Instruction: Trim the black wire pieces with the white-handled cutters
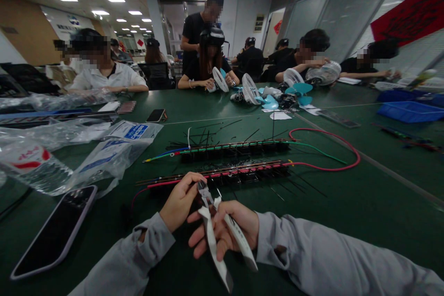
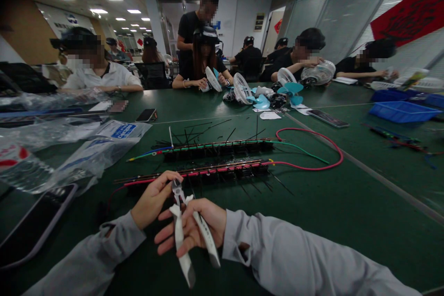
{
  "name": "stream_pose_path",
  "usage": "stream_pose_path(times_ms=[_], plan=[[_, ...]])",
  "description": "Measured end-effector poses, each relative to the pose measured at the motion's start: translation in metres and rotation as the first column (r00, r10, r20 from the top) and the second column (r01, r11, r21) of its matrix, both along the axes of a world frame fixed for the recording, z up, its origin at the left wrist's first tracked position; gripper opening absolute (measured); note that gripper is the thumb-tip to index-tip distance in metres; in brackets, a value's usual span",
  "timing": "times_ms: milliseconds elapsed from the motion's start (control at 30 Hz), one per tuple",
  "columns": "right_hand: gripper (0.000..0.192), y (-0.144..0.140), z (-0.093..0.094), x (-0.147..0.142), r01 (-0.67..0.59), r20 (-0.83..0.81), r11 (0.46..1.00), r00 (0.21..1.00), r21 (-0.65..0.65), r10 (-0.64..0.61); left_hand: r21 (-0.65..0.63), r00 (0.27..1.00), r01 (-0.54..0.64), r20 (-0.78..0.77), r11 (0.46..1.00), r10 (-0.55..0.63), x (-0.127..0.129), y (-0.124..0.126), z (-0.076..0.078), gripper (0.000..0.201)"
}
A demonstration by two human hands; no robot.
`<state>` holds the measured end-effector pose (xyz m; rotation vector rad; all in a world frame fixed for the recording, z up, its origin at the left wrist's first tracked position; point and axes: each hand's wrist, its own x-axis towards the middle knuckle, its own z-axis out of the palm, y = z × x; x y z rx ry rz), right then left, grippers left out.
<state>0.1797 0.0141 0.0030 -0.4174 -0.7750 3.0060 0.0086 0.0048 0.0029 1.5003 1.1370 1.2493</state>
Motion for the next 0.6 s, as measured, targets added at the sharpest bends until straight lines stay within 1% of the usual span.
stream_pose_path(times_ms=[267, 400, 500, 600], plan=[[0.051, 0.001, -0.005, 0.000, 0.034, 0.029, 0.998, 0.999, 0.057, -0.036, 0.015, 1.000, 0.024, -0.020, 1.000, -0.024, -0.001, 0.001, -0.001, 0.017], [0.045, 0.001, -0.003, 0.000, 0.055, 0.058, 0.995, 0.996, 0.083, -0.060, -0.010, 1.000, 0.029, -0.004, 1.000, -0.029, -0.001, 0.000, -0.001, 0.017], [0.042, 0.002, 0.002, 0.000, 0.052, 0.068, 0.996, 0.996, 0.070, -0.056, -0.016, 0.999, 0.031, 0.012, 0.999, -0.031, 0.000, 0.000, -0.001, 0.017], [0.040, 0.002, 0.007, 0.001, 0.015, 0.064, 0.999, 0.998, 0.028, -0.017, -0.017, 0.999, 0.039, 0.027, 0.999, -0.039, 0.000, -0.001, -0.001, 0.016]])
